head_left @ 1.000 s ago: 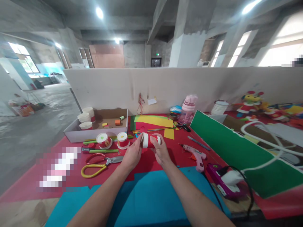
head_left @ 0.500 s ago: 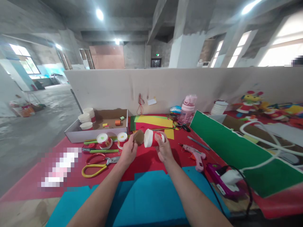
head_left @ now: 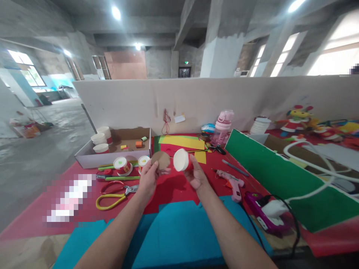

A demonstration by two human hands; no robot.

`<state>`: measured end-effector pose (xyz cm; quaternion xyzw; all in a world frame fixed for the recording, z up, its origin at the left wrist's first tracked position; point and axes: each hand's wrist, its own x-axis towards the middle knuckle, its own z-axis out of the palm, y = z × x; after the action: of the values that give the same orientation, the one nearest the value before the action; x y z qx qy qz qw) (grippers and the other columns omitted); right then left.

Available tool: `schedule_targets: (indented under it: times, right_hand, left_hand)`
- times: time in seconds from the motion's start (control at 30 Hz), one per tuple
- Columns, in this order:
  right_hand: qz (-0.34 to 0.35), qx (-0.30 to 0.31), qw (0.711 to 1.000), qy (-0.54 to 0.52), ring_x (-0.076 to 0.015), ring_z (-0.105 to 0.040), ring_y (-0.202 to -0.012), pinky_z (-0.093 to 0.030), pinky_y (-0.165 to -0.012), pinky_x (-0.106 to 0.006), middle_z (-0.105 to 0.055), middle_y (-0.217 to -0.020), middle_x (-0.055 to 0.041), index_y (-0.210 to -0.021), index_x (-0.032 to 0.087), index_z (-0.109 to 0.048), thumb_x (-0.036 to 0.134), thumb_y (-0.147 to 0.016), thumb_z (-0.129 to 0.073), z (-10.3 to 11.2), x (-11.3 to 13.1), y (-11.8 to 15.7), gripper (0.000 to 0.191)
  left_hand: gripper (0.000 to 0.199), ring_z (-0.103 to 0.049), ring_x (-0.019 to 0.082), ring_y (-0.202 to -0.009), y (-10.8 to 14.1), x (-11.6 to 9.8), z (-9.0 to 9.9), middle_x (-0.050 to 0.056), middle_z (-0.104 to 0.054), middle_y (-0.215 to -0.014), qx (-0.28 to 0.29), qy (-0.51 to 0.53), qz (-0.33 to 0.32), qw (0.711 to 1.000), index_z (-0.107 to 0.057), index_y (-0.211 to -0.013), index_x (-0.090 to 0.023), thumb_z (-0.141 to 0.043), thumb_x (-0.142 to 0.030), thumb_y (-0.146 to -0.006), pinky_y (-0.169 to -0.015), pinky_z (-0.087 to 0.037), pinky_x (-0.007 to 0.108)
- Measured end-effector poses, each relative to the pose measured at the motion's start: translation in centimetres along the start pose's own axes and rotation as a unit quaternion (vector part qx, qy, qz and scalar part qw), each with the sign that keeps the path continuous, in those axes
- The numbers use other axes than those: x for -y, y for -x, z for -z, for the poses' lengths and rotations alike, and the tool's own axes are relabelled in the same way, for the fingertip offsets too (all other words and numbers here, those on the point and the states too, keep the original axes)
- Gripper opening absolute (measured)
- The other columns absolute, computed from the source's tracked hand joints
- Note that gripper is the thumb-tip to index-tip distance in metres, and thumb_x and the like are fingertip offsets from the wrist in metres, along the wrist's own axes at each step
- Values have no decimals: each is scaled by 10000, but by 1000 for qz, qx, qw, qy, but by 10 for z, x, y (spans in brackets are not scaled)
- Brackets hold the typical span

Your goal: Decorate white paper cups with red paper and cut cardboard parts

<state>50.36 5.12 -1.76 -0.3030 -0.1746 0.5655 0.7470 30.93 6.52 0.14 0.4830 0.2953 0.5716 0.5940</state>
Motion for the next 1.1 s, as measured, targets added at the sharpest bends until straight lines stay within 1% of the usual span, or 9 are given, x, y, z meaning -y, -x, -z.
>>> schedule_targets:
  times: [0.07, 0.13, 0.27, 0.37, 0.53, 0.73, 0.9, 0.97, 1.1]
  right_hand:
    - [23, -63, 997, -39, -143, -648, -717, -537, -520, -213, -700, -788, 26, -887, 235, -635, 429, -632, -761, 7, 13, -8, 344]
    - [56, -91, 991, -80, -133, -653, -737, -556, -573, -223, -704, -802, 36, -884, 244, -631, 419, -660, -738, 11, 22, -13, 304]
    - [-10, -48, 997, -65, -151, -655, -705, -561, -575, -261, -707, -786, 14, -860, 229, -639, 474, -653, -729, 8, 15, -11, 334]
    - [-54, 3, 998, -38, -156, -636, -626, -520, -492, -250, -701, -750, -6, -879, 218, -650, 534, -641, -715, 6, 5, -4, 401]
    - [-135, 108, 985, -19, -154, -632, -604, -472, -463, -224, -699, -715, -11, -853, 210, -645, 532, -603, -730, 11, 2, 3, 417]
    - [-201, 210, 955, 58, -147, -617, -568, -467, -479, -234, -686, -677, -1, -858, 189, -654, 501, -671, -675, -1, -28, 22, 364]
    - [-57, 125, 978, 155, -176, -637, -734, -505, -591, -263, -691, -766, 2, -816, 225, -656, 458, -674, -712, -14, -36, 27, 278]
    - [36, 95, 976, 194, -181, -629, -776, -508, -651, -277, -689, -804, -11, -793, 222, -670, 486, -704, -688, -17, -23, 26, 279]
    - [155, 206, 912, 318, -201, -604, -936, -461, -851, -318, -683, -970, -31, -881, 247, -715, 381, -731, -707, -22, 6, 32, 202]
  left_hand:
    - [299, -670, 133, -634, -3, -11, 4, 6, -668, -798, -60, 16, -67, 996, -517, -1019, -190, -585, -365, -787, -605, -537, 259]
    - [299, -664, 118, -629, -3, -16, 6, 8, -671, -872, -55, 4, -109, 993, -501, -1056, -207, -561, -363, -809, -614, -542, 258]
    - [319, -598, 117, -470, 4, 2, 2, -7, -630, -668, 128, -194, 28, 972, -537, -1038, -159, -570, -372, -803, -448, -490, 221]
    - [287, -529, 107, -395, 7, 18, 3, -4, -609, -617, 137, -378, 30, 915, -589, -1055, -156, -545, -313, -818, -392, -433, 211]
    - [442, -630, 197, -900, 7, 6, 4, 116, -583, -1198, 14, -485, -153, 861, -500, -1293, -231, -527, -272, -854, -752, -512, 314]
    - [818, -481, 274, -1214, 18, 12, -11, 161, -496, -1329, 204, -352, -146, 902, -360, -1387, -171, -740, -356, -686, -994, -416, 383]
    - [579, -562, 249, -1089, 18, 13, -12, 118, -593, -1173, 143, -347, -186, 908, -471, -1247, -171, -687, -280, -720, -951, -436, 388]
    - [551, -534, 264, -1120, 14, 5, -7, 114, -580, -1185, 125, -412, -229, 873, -488, -1214, -184, -681, -244, -701, -973, -409, 411]
    - [563, -489, 304, -1138, 10, -3, 2, 115, -564, -1178, 153, -539, -246, 791, -511, -1184, -197, -692, -215, -651, -973, -385, 460]
